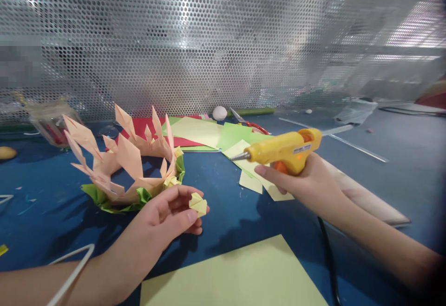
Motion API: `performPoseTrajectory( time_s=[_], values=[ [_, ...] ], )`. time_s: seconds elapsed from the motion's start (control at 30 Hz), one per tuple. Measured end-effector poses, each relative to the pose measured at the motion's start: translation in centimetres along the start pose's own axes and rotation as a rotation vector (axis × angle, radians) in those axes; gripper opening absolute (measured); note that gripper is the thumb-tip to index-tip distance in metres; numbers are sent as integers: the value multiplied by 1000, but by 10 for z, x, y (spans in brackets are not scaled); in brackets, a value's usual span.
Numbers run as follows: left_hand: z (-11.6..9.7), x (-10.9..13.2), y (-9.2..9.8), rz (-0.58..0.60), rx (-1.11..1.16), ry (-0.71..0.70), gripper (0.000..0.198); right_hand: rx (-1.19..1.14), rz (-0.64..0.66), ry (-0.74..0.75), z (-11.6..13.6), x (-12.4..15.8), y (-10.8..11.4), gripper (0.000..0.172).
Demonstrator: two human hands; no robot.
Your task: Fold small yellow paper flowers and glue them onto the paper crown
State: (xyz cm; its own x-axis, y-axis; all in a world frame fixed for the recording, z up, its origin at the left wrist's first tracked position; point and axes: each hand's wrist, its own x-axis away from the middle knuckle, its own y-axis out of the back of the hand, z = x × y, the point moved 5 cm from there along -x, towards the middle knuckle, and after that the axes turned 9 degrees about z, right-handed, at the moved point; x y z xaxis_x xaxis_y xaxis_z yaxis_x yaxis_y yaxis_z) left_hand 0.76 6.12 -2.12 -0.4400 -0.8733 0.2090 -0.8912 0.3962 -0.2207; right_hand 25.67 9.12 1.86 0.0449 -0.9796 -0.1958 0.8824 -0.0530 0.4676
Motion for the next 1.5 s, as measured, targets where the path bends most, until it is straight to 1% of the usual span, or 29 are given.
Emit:
performPoseTrajectory(
  time_s=[0.07, 0.13, 0.2, 0.37, 0.47, 0.67, 0.9, 1.1, 1.5],
  values=[
    [-1, 0, 0, -1, 2, 19, 20, 42, 26, 46, 3, 3, -4, 31],
    [-2, -1, -3, 27, 9, 19, 30, 77, 66, 91, 5, 6, -10, 24],
    [-3, -1, -4, 36, 10, 8, 35, 111, 98, 129, 7, 8, -15, 22],
    [-4, -1, -7, 44, -18, 17, 28, 165, 103, 196, 7, 12, -20, 21],
    [-4, -2, -8, 62, -12, 38, 26, 188, 85, 220, 7, 13, -21, 17],
    [-5, -3, -10, 100, -39, 16, 13, 231, 35, 250, 8, 14, -24, 13],
    [-8, 2, -15, 98, -51, 40, 13, 273, 13, 258, 11, 14, -25, 22],
    [-10, 2, -16, 95, -60, 46, 12, 294, 17, 275, 15, 13, -25, 19],
    [-13, -1, -17, 91, -84, 53, 10, 327, 20, 309, 3, 15, -27, 10]
  ],
)
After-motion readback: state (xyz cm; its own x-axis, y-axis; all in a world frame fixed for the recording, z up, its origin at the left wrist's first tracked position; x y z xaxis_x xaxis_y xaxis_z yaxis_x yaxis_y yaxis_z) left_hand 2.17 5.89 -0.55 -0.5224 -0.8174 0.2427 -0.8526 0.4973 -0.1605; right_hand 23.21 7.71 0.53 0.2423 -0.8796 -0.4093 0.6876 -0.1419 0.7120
